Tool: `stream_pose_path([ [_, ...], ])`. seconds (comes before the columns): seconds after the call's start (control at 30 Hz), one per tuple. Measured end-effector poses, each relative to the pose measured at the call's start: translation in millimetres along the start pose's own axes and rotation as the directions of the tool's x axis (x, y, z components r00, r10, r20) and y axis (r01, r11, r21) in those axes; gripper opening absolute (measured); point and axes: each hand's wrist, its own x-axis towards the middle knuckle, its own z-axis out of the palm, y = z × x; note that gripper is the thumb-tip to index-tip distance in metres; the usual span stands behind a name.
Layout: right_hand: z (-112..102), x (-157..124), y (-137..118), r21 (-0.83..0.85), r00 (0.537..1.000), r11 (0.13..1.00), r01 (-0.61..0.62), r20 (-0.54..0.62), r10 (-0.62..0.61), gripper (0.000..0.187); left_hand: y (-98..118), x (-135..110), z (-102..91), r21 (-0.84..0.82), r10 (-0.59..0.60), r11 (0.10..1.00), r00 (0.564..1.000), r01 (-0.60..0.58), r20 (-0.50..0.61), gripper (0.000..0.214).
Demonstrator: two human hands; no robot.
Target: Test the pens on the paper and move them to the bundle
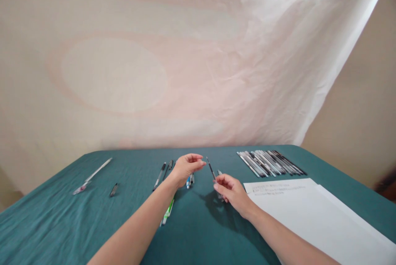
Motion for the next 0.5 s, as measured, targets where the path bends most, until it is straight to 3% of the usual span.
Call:
stream_pose_path([
  [0.17,-1.2,-0.2,1.7,0.015,1.000,1.000,-0.002,0.014,0.002,0.026,3.0,1.5,-0.5,-0.217,-0.047,0.975,0.998,0.038,-0.036,0.035],
  [0.5,-1.1,-0.5,1.0,0.005,1.000,1.000,-0.001,0.012,0.001,0.026,-0.7,3.2,-4.7,-0.364,-0.140,0.922,0.990,0.130,-0.001,0.040],
])
